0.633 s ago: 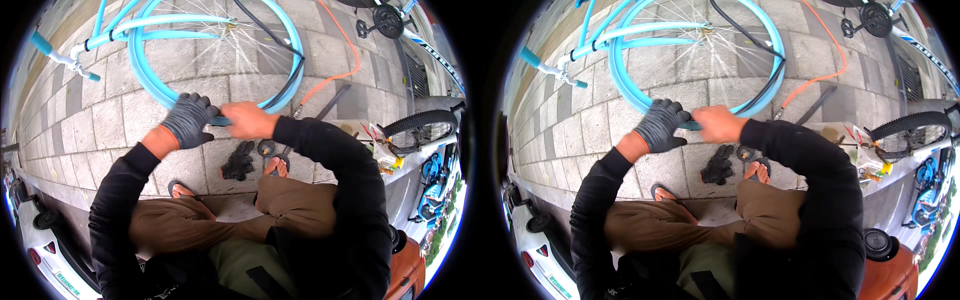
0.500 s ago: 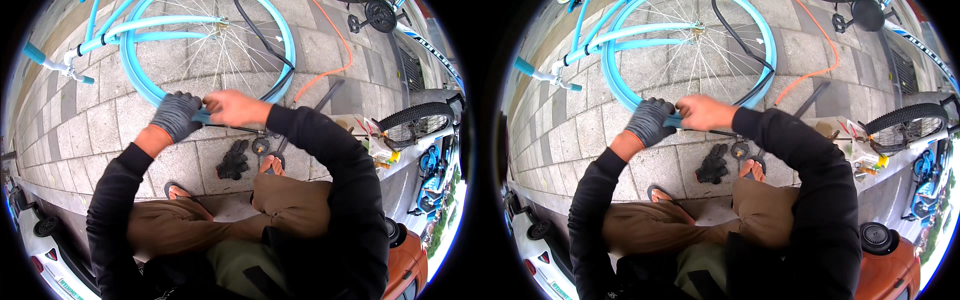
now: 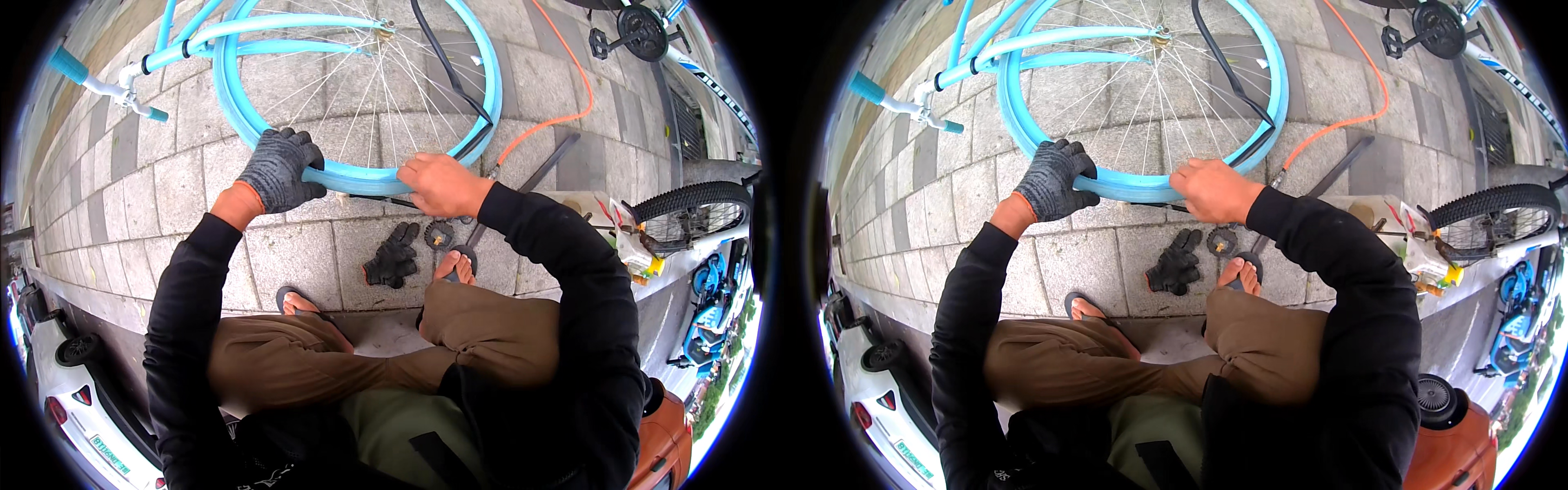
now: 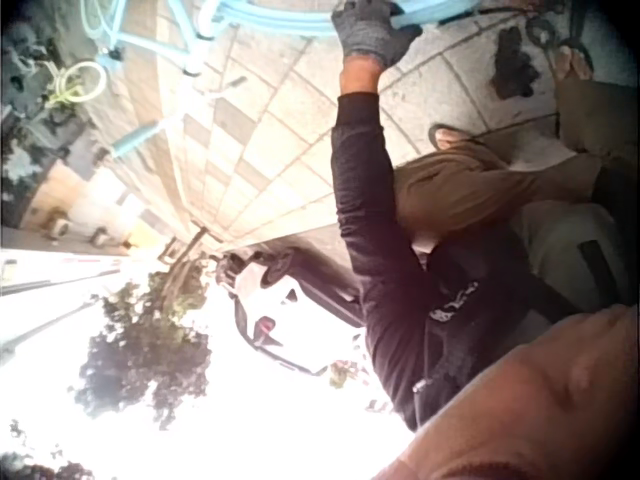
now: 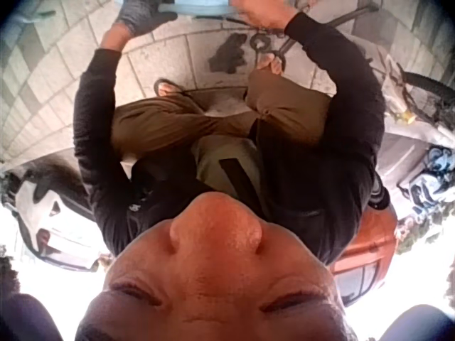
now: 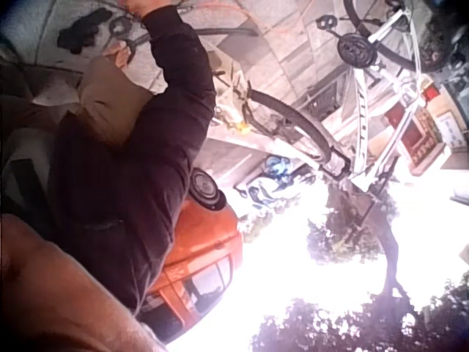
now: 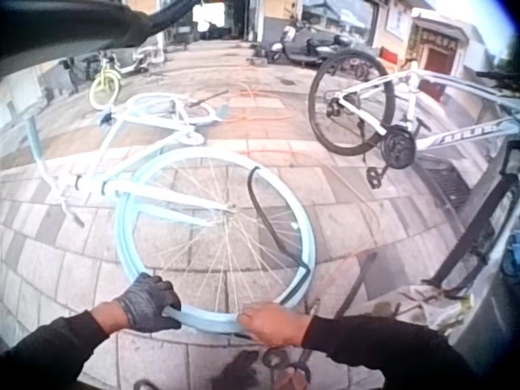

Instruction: The person removes a black inner tube from a blue bicycle wheel, sprays a liquid onto the tube, and then uses a metal tool and an air pump to reinstall and inflate the tube back into the tire rim.

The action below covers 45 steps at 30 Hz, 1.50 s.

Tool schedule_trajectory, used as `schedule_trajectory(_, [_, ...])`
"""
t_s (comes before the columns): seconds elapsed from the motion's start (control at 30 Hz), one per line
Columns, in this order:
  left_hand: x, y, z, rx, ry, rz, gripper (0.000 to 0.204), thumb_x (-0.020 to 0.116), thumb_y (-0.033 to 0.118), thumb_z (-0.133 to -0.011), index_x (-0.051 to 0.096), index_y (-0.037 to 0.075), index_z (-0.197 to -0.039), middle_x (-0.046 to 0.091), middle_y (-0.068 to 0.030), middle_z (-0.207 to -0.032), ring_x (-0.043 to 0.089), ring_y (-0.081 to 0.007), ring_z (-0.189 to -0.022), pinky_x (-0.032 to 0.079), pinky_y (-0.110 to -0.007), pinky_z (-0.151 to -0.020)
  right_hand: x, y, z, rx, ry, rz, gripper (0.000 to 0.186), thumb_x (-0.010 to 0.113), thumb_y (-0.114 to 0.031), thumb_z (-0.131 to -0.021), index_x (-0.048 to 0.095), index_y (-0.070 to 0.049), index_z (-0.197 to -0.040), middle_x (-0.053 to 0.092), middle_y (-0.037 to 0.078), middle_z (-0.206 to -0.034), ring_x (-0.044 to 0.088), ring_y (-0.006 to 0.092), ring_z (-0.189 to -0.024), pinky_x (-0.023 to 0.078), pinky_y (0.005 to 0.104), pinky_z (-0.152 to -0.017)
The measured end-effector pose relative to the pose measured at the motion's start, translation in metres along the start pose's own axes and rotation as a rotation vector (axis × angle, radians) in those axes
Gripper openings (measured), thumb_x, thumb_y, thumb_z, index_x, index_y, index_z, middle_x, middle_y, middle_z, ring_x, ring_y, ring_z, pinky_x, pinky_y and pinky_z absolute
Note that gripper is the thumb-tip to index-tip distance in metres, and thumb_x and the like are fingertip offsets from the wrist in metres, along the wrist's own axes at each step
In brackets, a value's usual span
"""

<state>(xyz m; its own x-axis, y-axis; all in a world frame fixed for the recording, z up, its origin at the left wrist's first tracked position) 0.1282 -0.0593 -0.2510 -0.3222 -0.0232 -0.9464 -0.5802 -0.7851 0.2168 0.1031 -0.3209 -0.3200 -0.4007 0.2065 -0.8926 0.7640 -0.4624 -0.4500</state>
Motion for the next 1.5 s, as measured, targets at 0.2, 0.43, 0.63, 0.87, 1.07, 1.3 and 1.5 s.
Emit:
schedule_trajectory(0.2, [0.020,0.051,-0.003,0.092,0.065,-0.074,0.050,0.086,0.041,-0.075,0.071,0.012,-0.113,0.068,-0.0139,-0.106,0.064,-0.0351,-0.105,0.047,-0.051,-0.096,0.003,-0.034,-0.045,0.164,0.031,-0.227,0.025,0.065,-0.010,-0.081,0.060,0.003,-0.101,0.070,0.025,-0.101,0.070,0.0428,-0.091,0.056,0.0539,-0.078])
schedule_trajectory(0.43, [0.017,0.024,-0.010,-0.030,-0.041,0.038,0.041,0.084,0.043,-0.082,0.075,0.011,-0.105,0.069,-0.0125,-0.100,0.066,-0.0348,-0.102,0.048,-0.049,-0.091,-0.038,0.077,-0.005,0.472,0.369,-0.084,0.035,0.067,-0.028,-0.091,0.073,-0.003,-0.115,0.073,0.021,-0.109,0.072,0.0403,-0.104,0.057,0.0519,-0.092])
schedule_trajectory(0.63, [0.015,0.026,-0.010,-0.015,-0.012,0.004,0.043,0.087,0.045,-0.077,0.076,0.012,-0.103,0.068,-0.0095,-0.099,0.065,-0.0319,-0.099,0.046,-0.048,-0.088,-0.003,0.172,0.039,0.847,0.027,-0.049,0.040,0.069,-0.033,-0.095,0.068,0.004,-0.110,0.075,0.024,-0.100,0.075,0.0363,-0.097,0.060,0.0500,-0.079])
schedule_trajectory(0.87, [0.016,0.018,-0.003,0.007,-0.006,0.019,0.039,0.087,0.042,-0.077,0.075,0.013,-0.100,0.067,-0.0098,-0.097,0.065,-0.0326,-0.098,0.047,-0.049,-0.088,-0.005,0.178,0.088,1.095,0.493,-1.418,0.016,0.066,-0.021,-0.096,0.066,-0.004,-0.094,0.070,0.011,-0.085,0.070,0.0205,-0.069,0.055,0.0409,-0.058])
schedule_trajectory(1.07, [0.010,0.017,-0.002,0.013,0.004,0.009,0.036,0.087,0.040,-0.077,0.074,0.013,-0.098,0.066,-0.0092,-0.098,0.064,-0.0318,-0.098,0.047,-0.047,-0.088,-0.039,0.128,0.053,0.782,0.046,-0.128,0.025,0.068,-0.024,-0.093,0.075,-0.005,-0.107,0.075,0.019,-0.107,0.072,0.0377,-0.100,0.057,0.0476,-0.090])
schedule_trajectory(1.3, [-0.003,0.009,-0.001,0.065,0.051,0.058,0.035,0.089,0.040,-0.075,0.074,0.015,-0.095,0.067,-0.0071,-0.098,0.063,-0.0311,-0.099,0.046,-0.046,-0.090,-0.026,0.037,0.007,0.128,-0.042,-0.357,0.030,0.072,-0.029,-0.096,0.075,-0.011,-0.119,0.067,0.010,-0.101,0.064,0.0322,-0.105,0.051,0.0444,-0.093])
schedule_trajectory(1.5, [-0.008,-0.003,0.003,0.039,0.017,0.077,0.037,0.088,0.043,-0.074,0.076,0.016,-0.097,0.070,-0.0071,-0.102,0.065,-0.0316,-0.105,0.045,-0.046,-0.097,-0.016,0.016,-0.014,0.118,-0.129,-0.396,0.033,0.071,-0.025,-0.092,0.072,-0.010,-0.121,0.070,0.012,-0.109,0.068,0.0341,-0.104,0.053,0.0468,-0.088])
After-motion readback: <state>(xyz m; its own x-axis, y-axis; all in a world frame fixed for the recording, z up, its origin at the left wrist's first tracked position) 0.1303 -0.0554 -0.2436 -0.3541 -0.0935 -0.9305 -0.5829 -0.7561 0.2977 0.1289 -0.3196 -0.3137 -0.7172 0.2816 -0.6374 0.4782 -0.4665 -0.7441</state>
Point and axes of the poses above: each hand's wrist, its own z-axis away from the middle knuckle, its own x-axis out of the palm, y = z × x, the point moved 5 cm from there along -z, towards the middle knuckle
